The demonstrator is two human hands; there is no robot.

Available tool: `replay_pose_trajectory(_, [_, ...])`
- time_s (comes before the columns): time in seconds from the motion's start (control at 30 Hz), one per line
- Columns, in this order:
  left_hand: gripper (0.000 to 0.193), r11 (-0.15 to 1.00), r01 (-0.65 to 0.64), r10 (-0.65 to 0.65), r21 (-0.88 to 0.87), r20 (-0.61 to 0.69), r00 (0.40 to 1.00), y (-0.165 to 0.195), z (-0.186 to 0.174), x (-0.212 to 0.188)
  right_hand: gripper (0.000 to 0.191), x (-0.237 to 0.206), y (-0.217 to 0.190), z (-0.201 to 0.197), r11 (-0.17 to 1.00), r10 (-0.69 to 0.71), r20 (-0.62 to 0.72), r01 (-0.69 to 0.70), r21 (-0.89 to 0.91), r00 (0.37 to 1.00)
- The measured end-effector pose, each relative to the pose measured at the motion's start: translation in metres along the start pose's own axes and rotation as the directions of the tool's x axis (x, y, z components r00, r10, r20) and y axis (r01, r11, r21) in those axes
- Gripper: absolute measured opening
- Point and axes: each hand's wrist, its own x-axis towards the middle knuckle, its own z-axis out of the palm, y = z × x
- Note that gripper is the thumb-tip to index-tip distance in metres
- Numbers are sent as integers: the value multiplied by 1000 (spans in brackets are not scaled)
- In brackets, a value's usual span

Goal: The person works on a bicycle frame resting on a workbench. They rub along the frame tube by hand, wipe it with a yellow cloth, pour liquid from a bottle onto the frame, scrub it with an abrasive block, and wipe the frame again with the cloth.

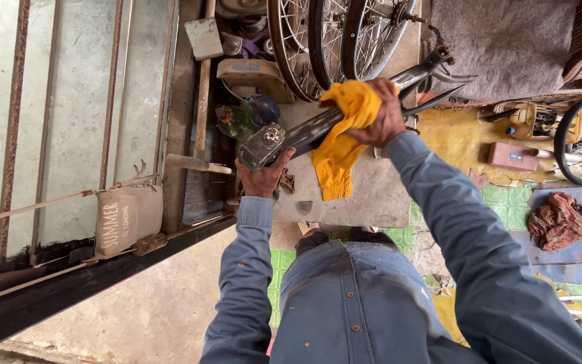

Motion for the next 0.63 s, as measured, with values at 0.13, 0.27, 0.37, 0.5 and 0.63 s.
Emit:
replay_pose_trajectory(0.13, [115, 807, 184, -179, -562, 64, 982, -4, -29, 6, 72, -1, 49, 4, 986, 156, -64, -160, -56, 986])
replay_pose_trajectory(0.27, [124, 806, 130, -207, -578, -68, 976, -6, -26, 4, 74, -15, 75, 6, 983, 171, -305, -141, 117, 937])
replay_pose_trajectory(0.37, [127, 799, 138, -212, -586, -59, 975, -6, -18, 3, 75, -12, 70, 6, 976, 182, -326, -130, 174, 928])
replay_pose_trajectory(0.5, [117, 783, 146, -223, -605, -53, 973, -2, -14, 7, 77, -10, 62, -2, 976, 191, -337, -142, 164, 922])
replay_pose_trajectory(0.63, [115, 758, 133, -213, -638, -49, 976, -5, -18, 8, 76, -4, 44, 23, 976, 190, -333, -142, 165, 923])
